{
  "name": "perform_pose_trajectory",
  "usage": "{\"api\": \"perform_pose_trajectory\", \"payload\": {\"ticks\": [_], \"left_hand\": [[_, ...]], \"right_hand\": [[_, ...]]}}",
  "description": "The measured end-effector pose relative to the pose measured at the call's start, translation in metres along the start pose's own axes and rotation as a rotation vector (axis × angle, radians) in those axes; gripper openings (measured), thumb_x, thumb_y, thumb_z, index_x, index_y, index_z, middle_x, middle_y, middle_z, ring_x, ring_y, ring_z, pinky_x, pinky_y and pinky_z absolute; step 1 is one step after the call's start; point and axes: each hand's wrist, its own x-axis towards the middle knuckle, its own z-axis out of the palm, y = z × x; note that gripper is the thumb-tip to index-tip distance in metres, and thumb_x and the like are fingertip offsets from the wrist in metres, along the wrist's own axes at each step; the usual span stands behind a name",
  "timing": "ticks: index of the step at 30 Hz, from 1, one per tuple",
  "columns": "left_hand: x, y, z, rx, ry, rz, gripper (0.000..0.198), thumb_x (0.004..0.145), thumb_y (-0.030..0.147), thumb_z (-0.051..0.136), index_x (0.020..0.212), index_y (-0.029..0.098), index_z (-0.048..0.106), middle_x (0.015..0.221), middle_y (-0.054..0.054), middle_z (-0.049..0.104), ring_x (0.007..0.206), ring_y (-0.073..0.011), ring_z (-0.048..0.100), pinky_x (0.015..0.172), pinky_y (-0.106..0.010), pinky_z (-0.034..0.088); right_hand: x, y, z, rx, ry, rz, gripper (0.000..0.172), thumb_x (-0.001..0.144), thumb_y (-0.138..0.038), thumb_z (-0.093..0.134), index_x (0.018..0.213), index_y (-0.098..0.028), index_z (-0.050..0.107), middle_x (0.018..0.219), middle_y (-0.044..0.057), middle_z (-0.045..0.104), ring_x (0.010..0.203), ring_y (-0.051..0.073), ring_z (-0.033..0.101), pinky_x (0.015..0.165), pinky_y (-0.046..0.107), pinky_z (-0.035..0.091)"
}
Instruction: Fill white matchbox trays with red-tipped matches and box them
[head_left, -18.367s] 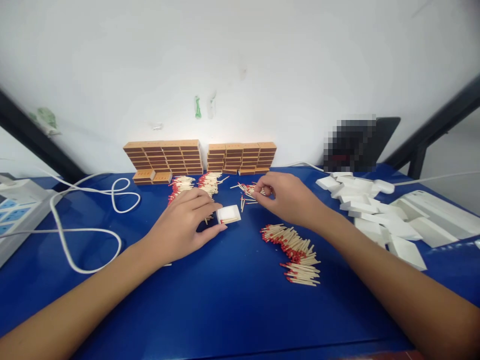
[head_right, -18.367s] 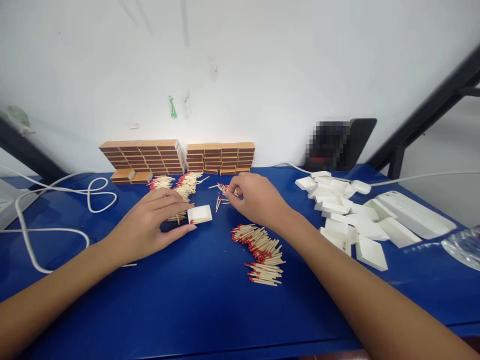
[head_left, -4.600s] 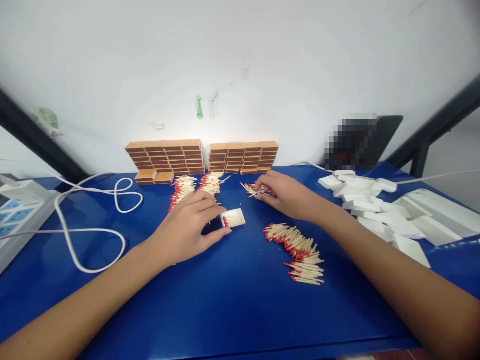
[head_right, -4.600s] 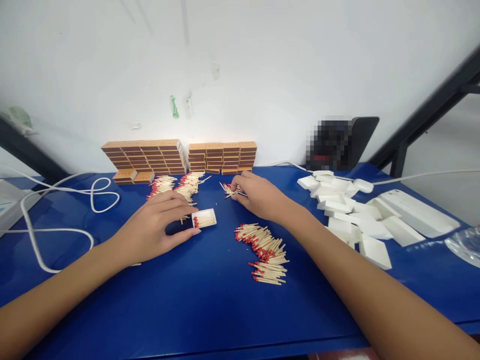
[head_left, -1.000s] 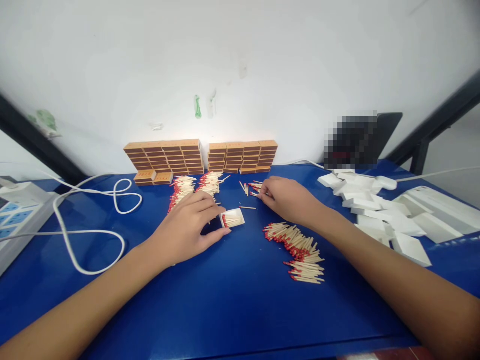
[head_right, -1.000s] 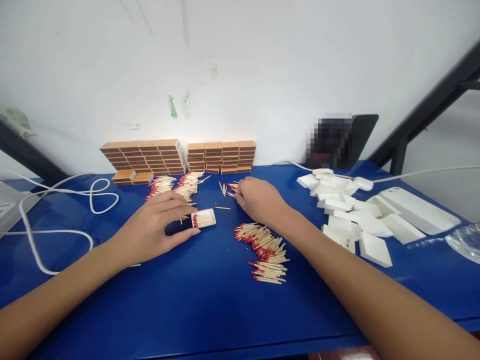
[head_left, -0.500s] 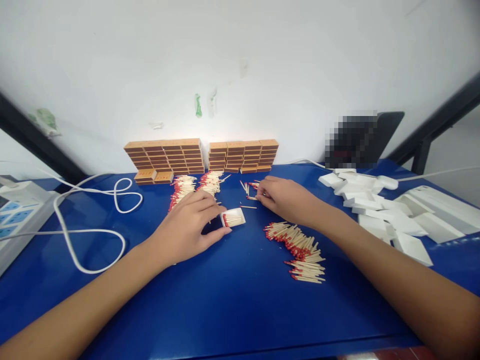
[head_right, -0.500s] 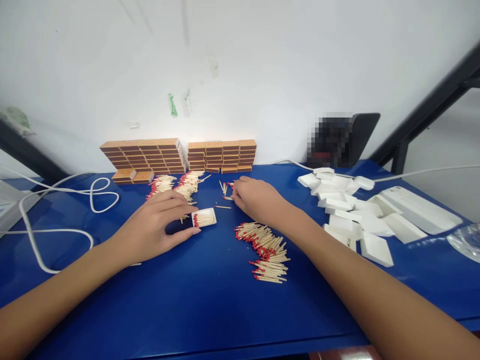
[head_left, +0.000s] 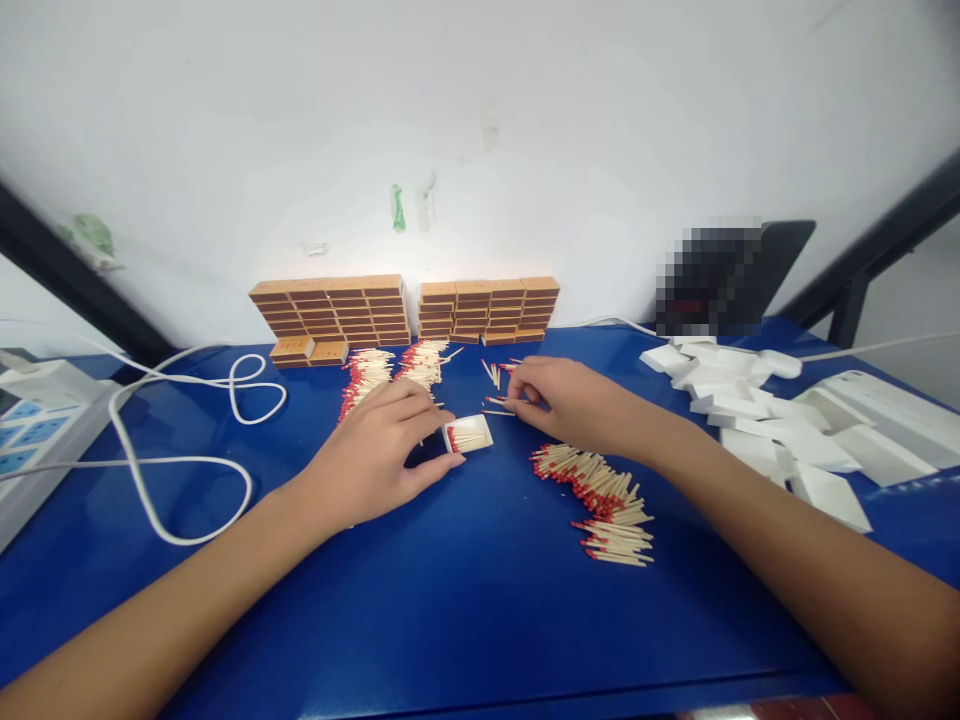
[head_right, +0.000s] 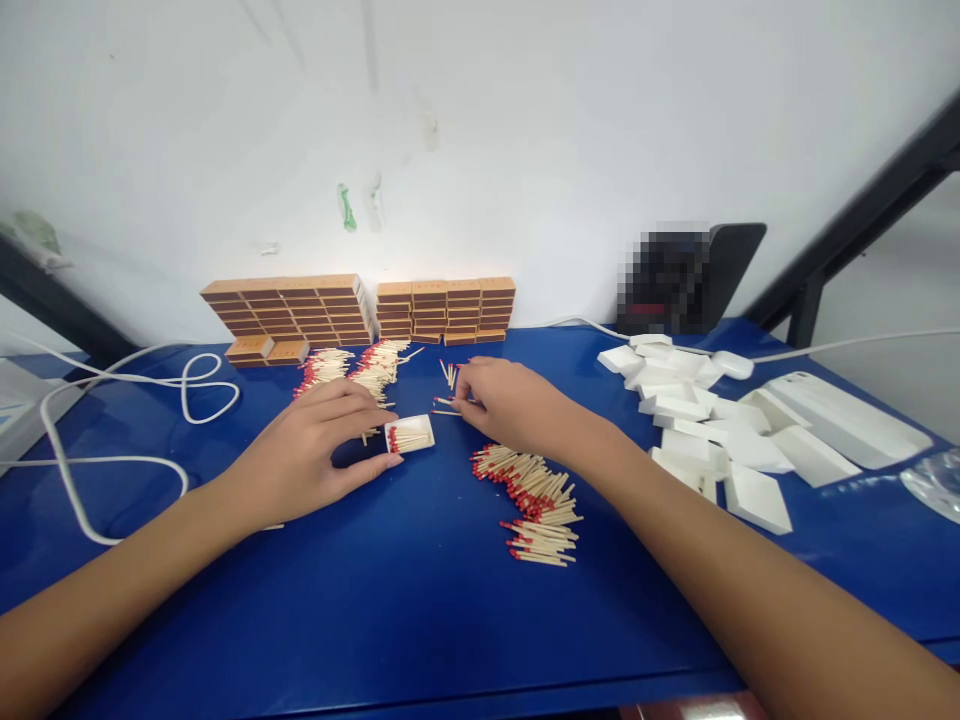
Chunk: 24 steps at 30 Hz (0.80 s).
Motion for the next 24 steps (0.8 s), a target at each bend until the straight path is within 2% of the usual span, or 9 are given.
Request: {"api": "perform_pose_trajectory", "payload": {"ticks": [8,14,20,24], "left_hand": [[0.001,0.001,0.000,-0.012,-0.004,-0.017,0.031,0.099,0.040,0.072,0.119,0.016,0.076,0.103,-0.010,0.075,0.108,-0.0287,0.067,0.098,-0.048,0.058],[0.001,0.001,0.000,-0.006,-0.006,-0.017,0.030,0.099,0.040,0.072,0.118,0.016,0.076,0.102,-0.010,0.075,0.107,-0.0283,0.067,0.096,-0.047,0.058],[0.001,0.000,0.000,0.001,-0.001,0.003,0.030,0.100,0.039,0.072,0.119,0.016,0.075,0.101,-0.010,0.075,0.107,-0.0283,0.066,0.096,-0.047,0.058],[0.001,0.001,-0.001,-0.009,-0.002,0.004,0.030,0.101,0.039,0.070,0.119,0.016,0.074,0.102,-0.010,0.075,0.107,-0.0275,0.066,0.097,-0.046,0.058]], "right_hand": [[-0.001,-0.003,0.006,0.055,-0.028,-0.033,0.015,0.102,-0.025,0.062,0.089,-0.020,0.064,0.090,0.006,0.071,0.079,0.019,0.060,0.071,0.032,0.039],[-0.003,-0.005,0.003,0.074,-0.082,-0.010,0.020,0.107,-0.028,0.053,0.092,-0.019,0.062,0.099,0.009,0.072,0.084,0.021,0.061,0.074,0.033,0.042],[-0.009,-0.012,-0.005,0.186,-0.013,-0.076,0.022,0.109,-0.031,0.051,0.091,-0.021,0.059,0.096,0.007,0.069,0.085,0.020,0.059,0.073,0.032,0.041],[-0.010,-0.024,0.005,0.206,-0.010,-0.120,0.017,0.109,-0.029,0.053,0.094,-0.021,0.059,0.099,0.005,0.068,0.083,0.018,0.059,0.072,0.031,0.041]]}}
